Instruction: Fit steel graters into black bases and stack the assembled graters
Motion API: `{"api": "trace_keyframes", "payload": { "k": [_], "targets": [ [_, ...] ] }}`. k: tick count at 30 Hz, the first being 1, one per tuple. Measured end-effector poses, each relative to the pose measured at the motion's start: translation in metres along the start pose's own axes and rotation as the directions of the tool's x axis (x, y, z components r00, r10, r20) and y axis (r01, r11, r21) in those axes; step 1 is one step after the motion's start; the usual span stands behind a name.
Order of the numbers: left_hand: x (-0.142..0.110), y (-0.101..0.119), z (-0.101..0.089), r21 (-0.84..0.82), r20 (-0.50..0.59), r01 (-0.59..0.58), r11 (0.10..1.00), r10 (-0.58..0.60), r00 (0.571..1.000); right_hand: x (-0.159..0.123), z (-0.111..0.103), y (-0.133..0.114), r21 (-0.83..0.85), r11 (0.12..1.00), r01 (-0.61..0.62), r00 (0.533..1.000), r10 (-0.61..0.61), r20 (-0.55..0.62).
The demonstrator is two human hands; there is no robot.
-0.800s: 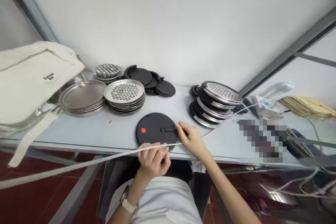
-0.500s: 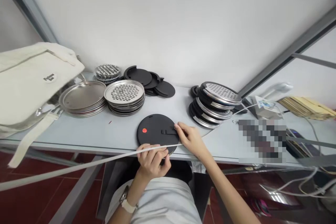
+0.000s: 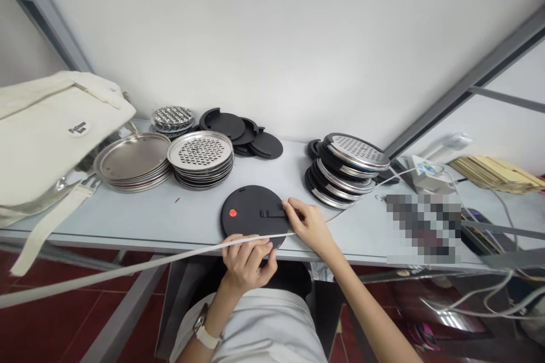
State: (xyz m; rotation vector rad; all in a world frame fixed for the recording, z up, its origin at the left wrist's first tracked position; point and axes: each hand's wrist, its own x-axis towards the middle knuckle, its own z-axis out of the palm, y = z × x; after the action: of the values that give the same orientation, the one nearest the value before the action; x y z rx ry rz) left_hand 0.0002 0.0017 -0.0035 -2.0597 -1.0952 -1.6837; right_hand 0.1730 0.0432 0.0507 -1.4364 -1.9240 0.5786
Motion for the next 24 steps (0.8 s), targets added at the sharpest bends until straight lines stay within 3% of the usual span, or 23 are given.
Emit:
{"api": "trace_keyframes", "payload": {
  "k": [11, 24],
  "targets": [
    [-0.0001, 0.0009, 0.0008, 0.025, -0.037, -0.044, 0.999, 0.045, 0.998, 0.0018, -0.0020, 0.0004, 0.016, 0.999, 0.044, 0.998, -0.045, 0.043],
    [-0.0009, 0.0036, 0.0022, 0.062, -0.003, -0.013, 0.998, 0.014, 1.000, 0.0024, -0.0010, 0.0020, -0.011, 0.999, 0.040, 0.999, -0.039, 0.019]
  ]
}}
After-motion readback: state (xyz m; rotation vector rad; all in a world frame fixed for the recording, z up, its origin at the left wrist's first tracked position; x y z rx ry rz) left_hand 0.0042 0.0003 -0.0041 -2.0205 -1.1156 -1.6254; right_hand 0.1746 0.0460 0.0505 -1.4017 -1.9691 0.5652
